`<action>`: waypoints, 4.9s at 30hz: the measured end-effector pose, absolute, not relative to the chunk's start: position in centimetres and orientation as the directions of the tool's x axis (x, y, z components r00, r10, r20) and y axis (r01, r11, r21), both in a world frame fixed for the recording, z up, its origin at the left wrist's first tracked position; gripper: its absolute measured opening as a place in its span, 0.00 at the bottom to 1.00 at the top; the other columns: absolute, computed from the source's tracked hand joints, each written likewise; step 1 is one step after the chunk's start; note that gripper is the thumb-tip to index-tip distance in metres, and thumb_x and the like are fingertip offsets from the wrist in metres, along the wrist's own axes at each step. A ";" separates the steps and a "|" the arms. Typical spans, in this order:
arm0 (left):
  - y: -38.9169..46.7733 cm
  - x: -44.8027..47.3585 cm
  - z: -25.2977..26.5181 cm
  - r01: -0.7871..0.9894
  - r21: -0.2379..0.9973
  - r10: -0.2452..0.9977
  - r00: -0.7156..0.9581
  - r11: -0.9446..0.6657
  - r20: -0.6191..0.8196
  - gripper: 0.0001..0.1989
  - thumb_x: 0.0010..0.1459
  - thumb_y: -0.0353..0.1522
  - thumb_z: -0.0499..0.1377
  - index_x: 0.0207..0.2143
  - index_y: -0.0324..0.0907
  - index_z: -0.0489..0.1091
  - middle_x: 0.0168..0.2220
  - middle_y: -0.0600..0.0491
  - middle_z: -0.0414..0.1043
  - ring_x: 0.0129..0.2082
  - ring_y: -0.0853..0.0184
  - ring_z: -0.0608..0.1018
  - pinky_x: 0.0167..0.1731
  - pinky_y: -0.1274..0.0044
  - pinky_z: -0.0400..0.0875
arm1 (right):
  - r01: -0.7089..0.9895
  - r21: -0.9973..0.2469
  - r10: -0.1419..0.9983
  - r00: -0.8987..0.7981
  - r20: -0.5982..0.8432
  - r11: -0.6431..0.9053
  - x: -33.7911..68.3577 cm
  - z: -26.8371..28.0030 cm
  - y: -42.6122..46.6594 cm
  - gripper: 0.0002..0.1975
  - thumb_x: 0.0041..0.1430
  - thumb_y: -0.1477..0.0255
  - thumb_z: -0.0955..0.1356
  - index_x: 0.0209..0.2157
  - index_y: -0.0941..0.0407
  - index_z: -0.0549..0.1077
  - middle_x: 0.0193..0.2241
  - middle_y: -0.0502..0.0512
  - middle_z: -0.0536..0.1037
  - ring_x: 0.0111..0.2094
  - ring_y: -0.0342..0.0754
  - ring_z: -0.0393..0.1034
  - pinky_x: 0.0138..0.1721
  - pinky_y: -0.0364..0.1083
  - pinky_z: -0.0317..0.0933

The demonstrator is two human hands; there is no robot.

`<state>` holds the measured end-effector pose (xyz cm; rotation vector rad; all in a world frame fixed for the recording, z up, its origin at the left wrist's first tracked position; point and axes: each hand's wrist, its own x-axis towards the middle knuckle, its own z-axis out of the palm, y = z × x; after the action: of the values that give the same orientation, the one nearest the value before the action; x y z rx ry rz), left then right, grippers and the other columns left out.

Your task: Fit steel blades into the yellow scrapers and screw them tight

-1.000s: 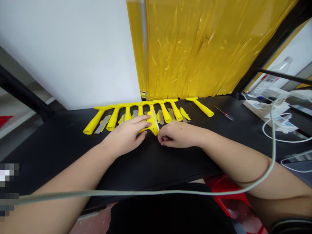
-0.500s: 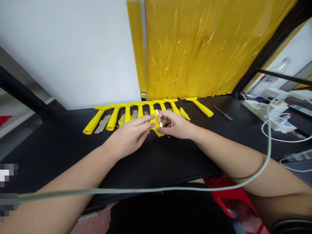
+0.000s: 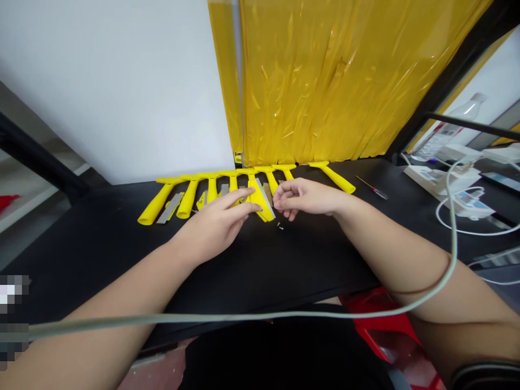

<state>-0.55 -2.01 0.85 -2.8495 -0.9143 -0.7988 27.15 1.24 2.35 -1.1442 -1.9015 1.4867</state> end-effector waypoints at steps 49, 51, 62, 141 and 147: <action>-1.3 -0.2 0.4 0.235 0.748 0.733 0.511 -0.621 0.449 0.08 0.69 0.32 0.60 0.50 0.46 0.73 0.64 0.43 0.67 0.49 0.61 0.81 0.39 0.72 0.80 | 0.624 -0.653 0.734 -0.662 -0.151 0.429 27.9 1.6 1.9 0.09 0.56 0.78 0.73 0.39 0.56 0.84 0.32 0.51 0.85 0.33 0.46 0.79 0.36 0.42 0.68; -1.4 0.1 0.3 0.043 0.902 0.812 0.455 -0.430 0.365 0.08 0.68 0.34 0.62 0.48 0.46 0.70 0.62 0.46 0.68 0.32 0.72 0.80 0.26 0.78 0.76 | 0.629 -0.625 0.726 -0.674 -0.140 0.463 27.5 1.2 1.9 0.07 0.56 0.76 0.74 0.38 0.55 0.84 0.31 0.50 0.85 0.33 0.45 0.79 0.36 0.42 0.67; -1.8 0.6 1.5 -0.310 0.939 0.919 0.394 0.146 -0.012 0.20 0.59 0.30 0.68 0.49 0.48 0.62 0.28 0.58 0.71 0.23 0.69 0.77 0.19 0.84 0.67 | 0.554 -0.662 0.773 -0.631 0.061 0.505 27.2 2.1 1.2 0.02 0.60 0.76 0.71 0.35 0.57 0.78 0.32 0.53 0.82 0.32 0.45 0.77 0.37 0.44 0.68; -1.7 0.6 1.6 -0.230 0.970 0.951 0.309 0.078 -0.003 0.21 0.58 0.32 0.69 0.46 0.50 0.60 0.27 0.60 0.71 0.21 0.70 0.75 0.15 0.86 0.63 | 0.489 -0.826 0.940 0.034 0.338 0.279 40.8 2.7 4.7 0.13 0.52 0.76 0.76 0.40 0.55 0.76 0.34 0.52 0.75 0.27 0.41 0.68 0.27 0.41 0.61; -1.7 0.8 1.4 -0.228 0.974 0.969 0.241 -0.003 0.060 0.22 0.57 0.33 0.70 0.45 0.49 0.60 0.32 0.60 0.72 0.20 0.73 0.75 0.15 0.86 0.66 | 0.425 -0.679 0.792 -0.444 0.420 0.599 31.7 1.7 2.1 0.10 0.60 0.73 0.71 0.44 0.54 0.77 0.36 0.54 0.78 0.35 0.48 0.73 0.34 0.46 0.67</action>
<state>0.81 -1.74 1.44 -2.8173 -2.0367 -2.7585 31.74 2.06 1.66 -0.9589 -2.0847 0.6324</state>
